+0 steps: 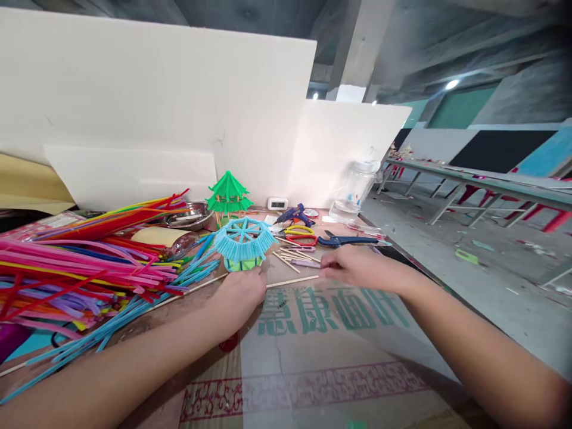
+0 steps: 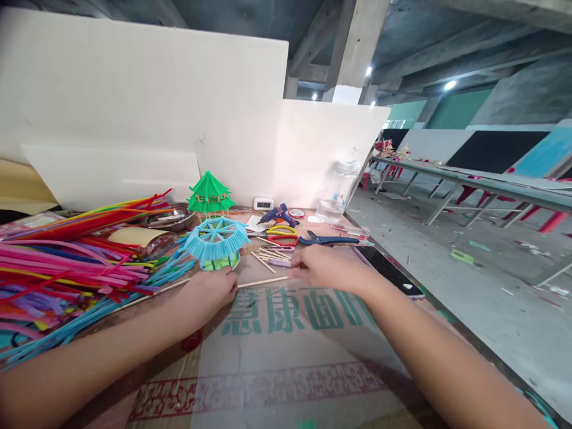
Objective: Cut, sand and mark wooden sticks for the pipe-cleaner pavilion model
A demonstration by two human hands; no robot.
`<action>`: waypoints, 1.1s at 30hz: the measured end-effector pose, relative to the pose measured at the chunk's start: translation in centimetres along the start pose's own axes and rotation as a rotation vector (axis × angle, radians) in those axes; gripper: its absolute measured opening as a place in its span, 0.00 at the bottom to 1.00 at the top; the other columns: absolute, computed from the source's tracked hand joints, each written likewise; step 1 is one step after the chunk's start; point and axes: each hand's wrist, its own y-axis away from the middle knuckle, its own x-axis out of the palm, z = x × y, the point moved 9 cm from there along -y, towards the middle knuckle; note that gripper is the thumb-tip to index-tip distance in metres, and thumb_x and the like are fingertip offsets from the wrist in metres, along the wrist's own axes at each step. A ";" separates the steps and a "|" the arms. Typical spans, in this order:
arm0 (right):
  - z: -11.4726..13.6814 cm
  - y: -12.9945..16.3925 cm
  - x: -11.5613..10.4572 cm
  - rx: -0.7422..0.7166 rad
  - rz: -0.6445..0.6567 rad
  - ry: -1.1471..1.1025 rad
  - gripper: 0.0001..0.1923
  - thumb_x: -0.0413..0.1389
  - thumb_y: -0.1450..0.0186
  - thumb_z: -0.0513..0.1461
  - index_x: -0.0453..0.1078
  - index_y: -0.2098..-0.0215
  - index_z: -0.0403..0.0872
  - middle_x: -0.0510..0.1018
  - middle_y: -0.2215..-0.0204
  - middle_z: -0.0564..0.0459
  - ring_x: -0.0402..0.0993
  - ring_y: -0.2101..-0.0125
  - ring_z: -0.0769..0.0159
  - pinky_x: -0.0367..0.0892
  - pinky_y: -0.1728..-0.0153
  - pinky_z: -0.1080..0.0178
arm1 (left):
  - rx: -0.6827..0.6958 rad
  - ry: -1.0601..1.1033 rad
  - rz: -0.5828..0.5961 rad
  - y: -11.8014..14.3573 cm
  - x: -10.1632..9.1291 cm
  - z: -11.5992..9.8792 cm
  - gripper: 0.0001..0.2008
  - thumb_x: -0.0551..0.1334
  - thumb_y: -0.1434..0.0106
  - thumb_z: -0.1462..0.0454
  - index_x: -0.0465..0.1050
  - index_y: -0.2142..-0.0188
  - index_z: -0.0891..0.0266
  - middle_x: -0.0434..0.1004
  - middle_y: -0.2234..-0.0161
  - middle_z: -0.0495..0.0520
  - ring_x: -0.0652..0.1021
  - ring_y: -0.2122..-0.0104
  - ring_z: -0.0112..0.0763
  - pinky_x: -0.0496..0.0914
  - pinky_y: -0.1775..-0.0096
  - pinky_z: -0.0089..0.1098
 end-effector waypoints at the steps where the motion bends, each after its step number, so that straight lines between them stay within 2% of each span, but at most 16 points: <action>1: 1.2 0.9 0.1 -0.086 0.090 -0.090 0.16 0.51 0.31 0.46 0.77 0.66 0.47 0.81 0.72 0.51 0.76 0.73 0.64 0.61 0.73 0.66 | -0.015 -0.002 -0.015 0.2 -0.5 0.1 0.13 0.51 0.32 0.71 0.75 0.64 0.68 0.78 0.67 0.62 0.79 0.68 0.40 0.71 0.66 0.36; 3: 3.6 2.7 0.7 -0.233 0.268 -0.253 0.18 0.51 0.30 0.47 0.78 0.66 0.46 0.80 0.74 0.52 0.75 0.74 0.66 0.63 0.74 0.67 | -0.050 0.002 -0.062 0.9 -1.9 0.3 0.13 0.51 0.32 0.70 0.75 0.64 0.67 0.78 0.67 0.61 0.78 0.69 0.40 0.69 0.69 0.36; 4: 4.4 3.1 0.6 -0.273 0.278 -0.304 0.18 0.52 0.31 0.48 0.78 0.65 0.46 0.80 0.74 0.51 0.75 0.74 0.66 0.63 0.74 0.67 | -0.065 0.011 -0.091 1.3 -2.8 0.4 0.13 0.51 0.32 0.69 0.74 0.63 0.65 0.77 0.66 0.59 0.78 0.68 0.40 0.69 0.69 0.36; 5: 5.0 3.0 0.2 -0.285 0.221 -0.349 0.17 0.53 0.31 0.49 0.77 0.63 0.46 0.80 0.73 0.51 0.74 0.74 0.65 0.64 0.74 0.67 | -0.080 0.025 -0.121 1.6 -3.7 0.5 0.12 0.51 0.31 0.67 0.74 0.62 0.64 0.77 0.66 0.58 0.78 0.67 0.39 0.68 0.69 0.36; 8: 5.8 1.3 -2.3 -0.270 -0.173 -0.640 0.17 0.52 0.32 0.50 0.73 0.57 0.47 0.78 0.71 0.51 0.72 0.77 0.66 0.66 0.76 0.65 | -0.103 0.113 -0.188 2.1 -6.3 0.5 0.08 0.55 0.32 0.63 0.72 0.62 0.59 0.77 0.65 0.50 0.78 0.67 0.34 0.68 0.66 0.33; 9: 5.9 0.6 -3.1 -0.271 -0.292 -0.792 0.17 0.51 0.31 0.50 0.71 0.57 0.47 0.76 0.72 0.53 0.71 0.78 0.68 0.67 0.76 0.65 | -0.117 0.178 -0.214 2.1 -7.0 0.8 0.06 0.57 0.33 0.63 0.72 0.63 0.57 0.77 0.65 0.48 0.78 0.67 0.32 0.67 0.66 0.32; 11: 6.7 -0.8 -4.2 -0.291 -0.424 -1.009 0.16 0.51 0.31 0.50 0.68 0.61 0.47 0.75 0.74 0.54 0.71 0.79 0.68 0.69 0.74 0.64 | -0.147 0.339 -0.278 1.9 -8.4 1.8 0.04 0.59 0.35 0.63 0.72 0.64 0.57 0.77 0.67 0.45 0.77 0.69 0.30 0.66 0.66 0.31; 13: 7.5 -1.9 -6.1 -0.328 -0.548 -1.083 0.15 0.51 0.31 0.50 0.66 0.65 0.46 0.72 0.77 0.56 0.69 0.79 0.70 0.66 0.75 0.66 | -0.176 0.477 -0.340 1.7 -9.4 3.9 0.05 0.59 0.35 0.60 0.73 0.63 0.57 0.77 0.67 0.46 0.76 0.70 0.30 0.66 0.66 0.31; 15: 8.4 -2.6 -8.5 -0.389 -0.679 -1.039 0.15 0.50 0.29 0.48 0.66 0.66 0.46 0.69 0.77 0.57 0.66 0.79 0.72 0.63 0.76 0.67 | -0.180 0.529 -0.371 1.4 -9.9 6.6 0.12 0.60 0.34 0.53 0.73 0.59 0.56 0.77 0.63 0.49 0.76 0.67 0.33 0.68 0.64 0.33; 17: 9.2 -3.6 -10.5 -0.444 -0.764 -0.963 0.15 0.48 0.28 0.46 0.66 0.67 0.46 0.68 0.77 0.57 0.65 0.77 0.72 0.61 0.74 0.67 | -0.141 0.535 -0.369 1.0 -9.8 9.5 0.20 0.62 0.38 0.46 0.74 0.54 0.56 0.74 0.54 0.54 0.76 0.57 0.39 0.70 0.57 0.38; 20: 9.9 -6.2 -11.5 -0.453 -0.775 -0.892 0.16 0.46 0.27 0.45 0.65 0.69 0.47 0.66 0.78 0.58 0.64 0.76 0.71 0.59 0.73 0.67 | -0.059 0.547 -0.325 0.2 -8.6 12.4 0.29 0.66 0.44 0.45 0.72 0.49 0.59 0.66 0.44 0.62 0.67 0.42 0.50 0.64 0.43 0.47; 22: 10.2 -7.9 -11.0 -0.431 -0.753 -0.856 0.16 0.45 0.27 0.45 0.64 0.69 0.46 0.65 0.78 0.58 0.64 0.75 0.70 0.59 0.72 0.66 | -0.032 0.556 -0.280 -0.1 -7.3 12.9 0.28 0.68 0.46 0.47 0.73 0.51 0.59 0.62 0.40 0.63 0.63 0.38 0.52 0.60 0.39 0.49; 25: 11.0 -9.1 -9.7 -0.447 -0.698 -0.819 0.15 0.44 0.27 0.44 0.64 0.69 0.46 0.66 0.75 0.57 0.64 0.74 0.70 0.59 0.71 0.66 | -0.002 0.576 -0.244 -0.5 -5.9 12.1 0.20 0.69 0.44 0.50 0.74 0.56 0.57 0.63 0.40 0.59 0.63 0.37 0.49 0.60 0.38 0.47; 28: 11.3 -9.2 -8.5 -0.463 -0.642 -0.786 0.15 0.44 0.27 0.44 0.63 0.68 0.46 0.67 0.73 0.56 0.64 0.72 0.69 0.60 0.70 0.66 | 0.012 0.600 -0.247 -0.6 -5.4 10.8 0.14 0.68 0.42 0.56 0.73 0.59 0.58 0.64 0.41 0.59 0.65 0.38 0.46 0.62 0.39 0.46; 33: 10.5 -8.9 -7.6 -0.427 -0.607 -0.754 0.16 0.44 0.27 0.44 0.64 0.69 0.46 0.67 0.73 0.55 0.63 0.72 0.69 0.59 0.70 0.65 | 0.028 0.625 -0.266 -0.5 -5.5 10.0 0.12 0.68 0.42 0.58 0.72 0.60 0.58 0.59 0.38 0.57 0.67 0.40 0.45 0.65 0.41 0.46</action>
